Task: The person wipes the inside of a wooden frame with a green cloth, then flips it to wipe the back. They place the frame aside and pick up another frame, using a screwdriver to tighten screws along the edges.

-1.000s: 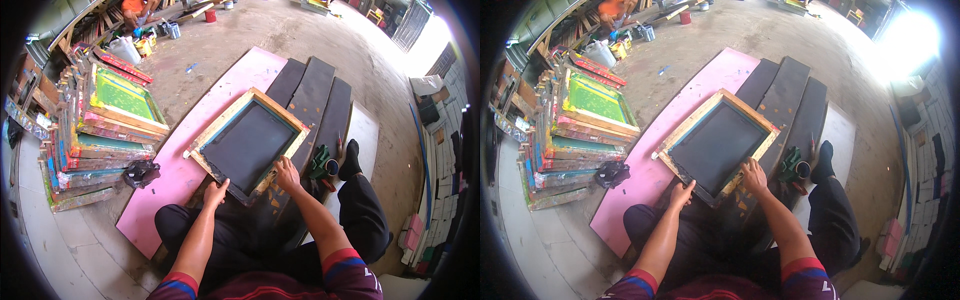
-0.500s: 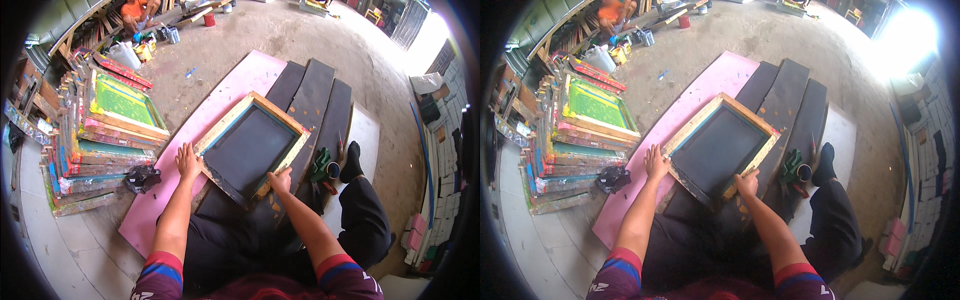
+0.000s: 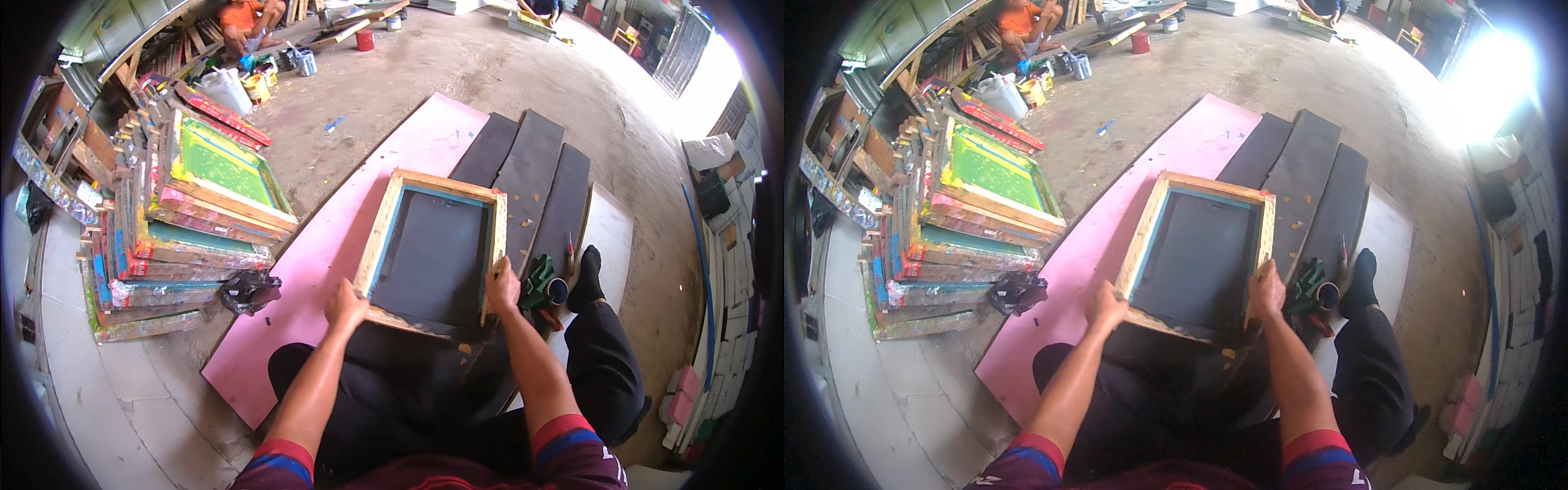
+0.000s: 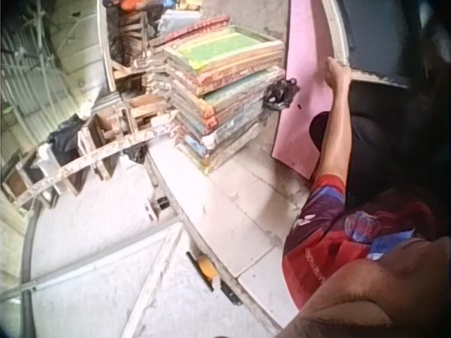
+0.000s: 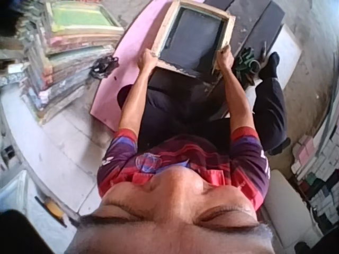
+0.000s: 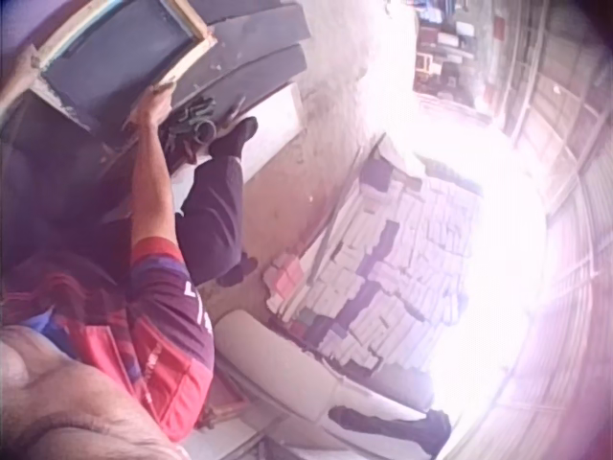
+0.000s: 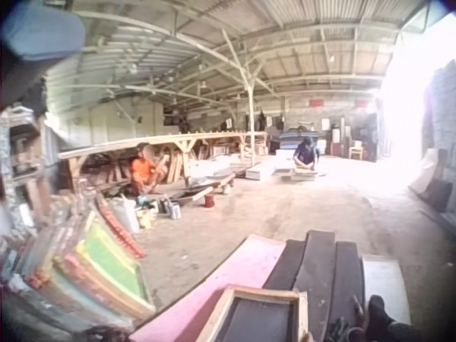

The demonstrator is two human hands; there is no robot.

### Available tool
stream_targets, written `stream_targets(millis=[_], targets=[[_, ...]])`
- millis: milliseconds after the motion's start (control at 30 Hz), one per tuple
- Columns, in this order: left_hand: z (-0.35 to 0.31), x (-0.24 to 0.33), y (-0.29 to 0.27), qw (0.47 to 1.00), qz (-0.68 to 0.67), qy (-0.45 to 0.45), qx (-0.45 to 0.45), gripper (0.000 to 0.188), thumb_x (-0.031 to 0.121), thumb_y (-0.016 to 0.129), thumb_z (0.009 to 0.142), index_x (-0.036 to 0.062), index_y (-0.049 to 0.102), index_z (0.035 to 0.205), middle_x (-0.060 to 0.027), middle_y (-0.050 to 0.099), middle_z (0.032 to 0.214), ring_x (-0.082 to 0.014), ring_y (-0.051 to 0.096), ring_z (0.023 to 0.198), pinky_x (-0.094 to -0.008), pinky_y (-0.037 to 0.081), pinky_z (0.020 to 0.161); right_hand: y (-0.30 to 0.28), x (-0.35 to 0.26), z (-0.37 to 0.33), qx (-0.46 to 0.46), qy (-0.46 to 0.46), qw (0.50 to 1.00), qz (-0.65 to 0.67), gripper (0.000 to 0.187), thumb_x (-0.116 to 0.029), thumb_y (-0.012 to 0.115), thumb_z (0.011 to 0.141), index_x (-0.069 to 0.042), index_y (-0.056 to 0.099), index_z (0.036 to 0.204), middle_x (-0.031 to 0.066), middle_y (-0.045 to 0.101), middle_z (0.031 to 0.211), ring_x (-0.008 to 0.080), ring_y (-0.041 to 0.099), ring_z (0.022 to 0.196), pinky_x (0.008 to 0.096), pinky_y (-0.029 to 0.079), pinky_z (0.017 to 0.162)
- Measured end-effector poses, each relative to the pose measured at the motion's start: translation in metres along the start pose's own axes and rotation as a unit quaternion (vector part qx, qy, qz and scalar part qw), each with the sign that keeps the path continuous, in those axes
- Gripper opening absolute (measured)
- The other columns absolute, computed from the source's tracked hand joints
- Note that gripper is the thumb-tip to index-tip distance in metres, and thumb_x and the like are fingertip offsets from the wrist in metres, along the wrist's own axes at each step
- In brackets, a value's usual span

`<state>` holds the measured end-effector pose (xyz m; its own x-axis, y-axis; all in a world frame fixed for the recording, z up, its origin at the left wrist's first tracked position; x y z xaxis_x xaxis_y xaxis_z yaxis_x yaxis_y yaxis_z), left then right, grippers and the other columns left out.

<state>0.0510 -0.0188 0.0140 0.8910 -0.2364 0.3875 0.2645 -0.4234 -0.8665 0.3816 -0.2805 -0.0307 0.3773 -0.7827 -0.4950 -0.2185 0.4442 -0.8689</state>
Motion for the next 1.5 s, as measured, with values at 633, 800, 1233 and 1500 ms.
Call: stream_targets(millis=[633,800,1233,1500], targets=[[-0.014,0.005,0.005,0.987,0.034,0.067,-0.139,0.028,0.036,0.08,0.09,0.0089,0.079,0.098,-0.0162,0.081,0.108,-0.0396,0.077,0.101,-0.0514,0.06,0.089,0.022,-0.025,0.042,0.007,-0.071,0.995,-0.067,0.064,-0.03,0.079,0.094,-0.019,0.058,0.153,0.0168,0.067,0.133,0.0398,0.064,0.127,0.053,0.056,0.1],[0.047,0.015,-0.007,0.868,0.25,0.427,-0.038,0.063,0.002,0.069,0.087,0.0215,0.068,0.147,-0.0084,0.052,0.167,-0.0349,0.034,0.163,-0.0592,0.025,0.134,-0.013,-0.048,-0.034,0.047,0.089,0.991,-0.089,0.075,-0.041,0.088,0.086,-0.014,0.058,0.15,0.0174,0.058,0.141,0.0391,0.055,0.136,0.053,0.05,0.105],[0.058,0.012,0.007,0.742,0.351,0.571,0.009,0.057,0.037,0.093,0.076,0.0232,0.077,0.129,-0.0055,0.071,0.141,-0.033,0.052,0.15,-0.0577,0.029,0.133,-0.014,-0.005,-0.058,0.063,0.219,0.97,0.083,0.08,-0.008,0.078,0.081,0.002,0.045,0.153,0.0347,0.043,0.144,0.0569,0.061,0.125,0.0563,0.055,0.106],[-0.022,0.013,0.033,0.791,0.282,0.541,0.042,0.065,0.053,0.092,0.075,0.0121,0.075,0.123,-0.0131,0.072,0.117,-0.0391,0.055,0.143,-0.0653,0.025,0.133,-0.022,-0.009,0.044,0.026,0.031,0.999,0.036,0.079,-0.015,0.083,0.086,-0.009,0.05,0.157,0.032,0.05,0.151,0.0522,0.057,0.137,0.0542,0.052,0.114]])
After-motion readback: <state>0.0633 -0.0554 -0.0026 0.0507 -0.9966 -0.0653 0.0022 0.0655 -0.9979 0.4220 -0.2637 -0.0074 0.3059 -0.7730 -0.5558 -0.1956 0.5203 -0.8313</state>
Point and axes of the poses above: each hand's wrist, its own z-axis towards the middle knuckle, its own y-axis out of the palm, x = y × z, the point moved 4 cm from there along z, towards the middle knuckle
